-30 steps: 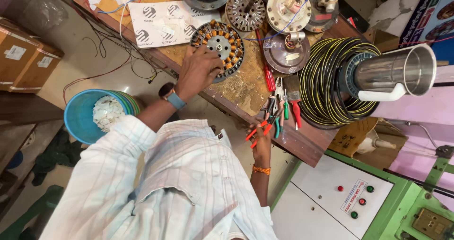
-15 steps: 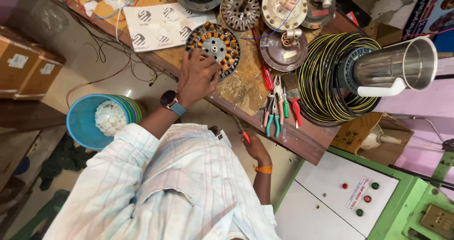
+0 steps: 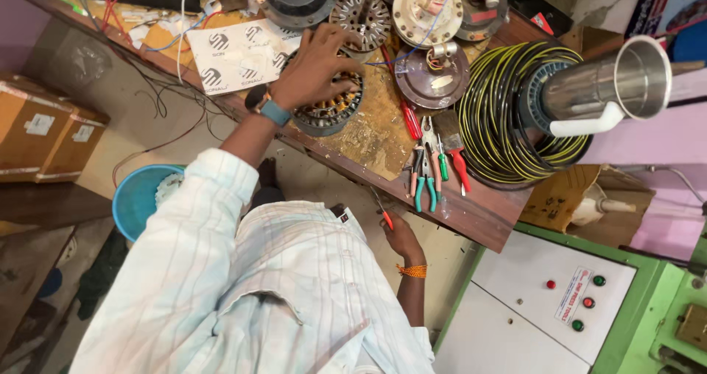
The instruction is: The person uses pliers and a screwdriver to adjust and trim copper windings on a motor stator placed on a workbench. They repeatedly rotate the stator and manipulate individual coils with tools.
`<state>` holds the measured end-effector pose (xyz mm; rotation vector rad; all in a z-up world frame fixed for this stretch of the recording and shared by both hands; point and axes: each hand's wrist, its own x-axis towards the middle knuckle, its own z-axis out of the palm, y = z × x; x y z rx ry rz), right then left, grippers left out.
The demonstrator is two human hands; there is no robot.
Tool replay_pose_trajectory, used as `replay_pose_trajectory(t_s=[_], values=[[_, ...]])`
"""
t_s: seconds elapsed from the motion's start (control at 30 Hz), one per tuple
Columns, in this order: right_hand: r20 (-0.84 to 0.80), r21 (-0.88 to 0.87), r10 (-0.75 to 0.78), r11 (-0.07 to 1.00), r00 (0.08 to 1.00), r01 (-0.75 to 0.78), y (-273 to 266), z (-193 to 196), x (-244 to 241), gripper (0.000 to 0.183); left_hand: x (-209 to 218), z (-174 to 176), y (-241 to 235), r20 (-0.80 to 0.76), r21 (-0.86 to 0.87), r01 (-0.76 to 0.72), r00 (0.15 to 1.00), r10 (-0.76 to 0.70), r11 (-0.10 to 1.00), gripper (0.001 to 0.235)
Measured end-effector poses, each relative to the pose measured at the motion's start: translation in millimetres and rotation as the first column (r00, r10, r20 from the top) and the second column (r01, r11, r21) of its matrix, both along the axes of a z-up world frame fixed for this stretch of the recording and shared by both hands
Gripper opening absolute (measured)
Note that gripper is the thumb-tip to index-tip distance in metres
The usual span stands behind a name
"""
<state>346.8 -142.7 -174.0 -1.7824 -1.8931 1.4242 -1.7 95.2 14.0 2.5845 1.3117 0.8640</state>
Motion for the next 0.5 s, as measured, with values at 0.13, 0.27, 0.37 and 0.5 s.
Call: replay_pose_trajectory(t_s=[0.13, 0.27, 0.37, 0.5], values=[[0.003, -0.028, -0.077, 0.997, 0.997, 0.077, -13, -2, 8, 0.036, 10, 12, 1, -0.151, -0.022, -0.097, 0.984, 0.093, 0.995, 0.045], [-0.019, -0.068, -0.150, 0.987, 0.988, 0.149, -30, -11, 14, 0.038, 24, 11, -22, -0.177, 0.135, -0.281, 0.937, 0.302, 0.950, 0.059], [0.007, -0.089, -0.137, 0.987, 0.990, 0.137, -39, -18, 15, 0.037, 36, -2, -29, -0.265, -0.025, -0.362, 0.901, 0.343, 0.932, 0.057], [0.003, -0.109, -0.112, 0.988, 0.994, 0.111, -38, -21, 15, 0.037, 46, -25, -19, -0.224, 0.067, -0.378, 0.896, 0.383, 0.923, 0.032]])
